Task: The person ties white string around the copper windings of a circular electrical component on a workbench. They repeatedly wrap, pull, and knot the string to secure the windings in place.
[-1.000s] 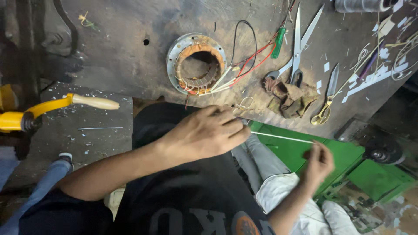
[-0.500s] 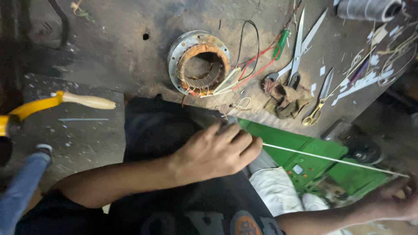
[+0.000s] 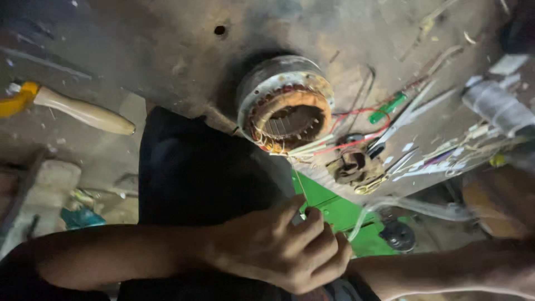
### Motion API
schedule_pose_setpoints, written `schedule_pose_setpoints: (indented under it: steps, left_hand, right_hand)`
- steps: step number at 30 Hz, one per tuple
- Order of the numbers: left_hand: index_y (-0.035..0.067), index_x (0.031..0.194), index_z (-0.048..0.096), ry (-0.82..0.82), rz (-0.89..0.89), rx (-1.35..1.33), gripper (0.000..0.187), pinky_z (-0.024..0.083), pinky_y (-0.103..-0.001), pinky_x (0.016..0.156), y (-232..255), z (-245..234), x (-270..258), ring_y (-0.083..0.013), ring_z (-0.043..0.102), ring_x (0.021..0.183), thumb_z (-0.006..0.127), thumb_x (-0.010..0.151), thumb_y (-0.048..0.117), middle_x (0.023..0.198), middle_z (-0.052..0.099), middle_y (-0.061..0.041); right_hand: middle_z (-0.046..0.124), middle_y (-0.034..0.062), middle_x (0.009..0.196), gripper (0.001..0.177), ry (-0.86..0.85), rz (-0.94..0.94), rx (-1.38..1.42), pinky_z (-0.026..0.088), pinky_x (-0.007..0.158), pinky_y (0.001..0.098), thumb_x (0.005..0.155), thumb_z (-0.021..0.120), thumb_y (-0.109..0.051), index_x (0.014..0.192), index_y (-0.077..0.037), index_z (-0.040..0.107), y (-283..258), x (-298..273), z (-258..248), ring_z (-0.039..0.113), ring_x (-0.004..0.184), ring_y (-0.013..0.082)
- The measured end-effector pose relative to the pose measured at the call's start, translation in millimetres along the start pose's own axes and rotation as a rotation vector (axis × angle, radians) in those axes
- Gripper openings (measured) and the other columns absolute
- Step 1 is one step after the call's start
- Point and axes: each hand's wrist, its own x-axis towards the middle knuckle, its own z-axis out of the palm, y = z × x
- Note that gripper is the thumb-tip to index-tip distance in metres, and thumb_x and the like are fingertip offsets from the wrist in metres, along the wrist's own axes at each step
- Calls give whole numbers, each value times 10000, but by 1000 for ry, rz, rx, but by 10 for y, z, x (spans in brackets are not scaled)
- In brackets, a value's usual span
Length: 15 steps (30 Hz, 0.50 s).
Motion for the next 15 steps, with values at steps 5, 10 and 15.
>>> schedule_pose_setpoints:
  steps: [5,10,15]
  left_hand:
    - [24,1146,665,50,-27,-13,320,596,-428,787,-66,34,39,-240,650,911,595,1057,324,971,655,-96]
    - [57,1094,653,110,-41,24,322,594,-386,765,-135,-17,10,-204,671,885,563,1027,359,940,660,-68]
    - [48,1103,661,98,-41,-43,319,592,-396,772,-115,-6,-31,-215,681,879,571,1019,342,969,683,-88]
  right_hand:
    - [749,145,1057,72,-570,-130,443,612,818,303,1012,751,-31,1069,10,734,-1350,28,864,746,913,213]
    - [768,141,1058,97,-873,-319,394,602,825,285,981,768,-14,1076,4,760,-1995,227,1331,762,913,203]
    - [756,124,1022,241,-840,-464,355,578,783,299,858,729,86,1072,-17,769,-2200,304,1411,744,930,234]
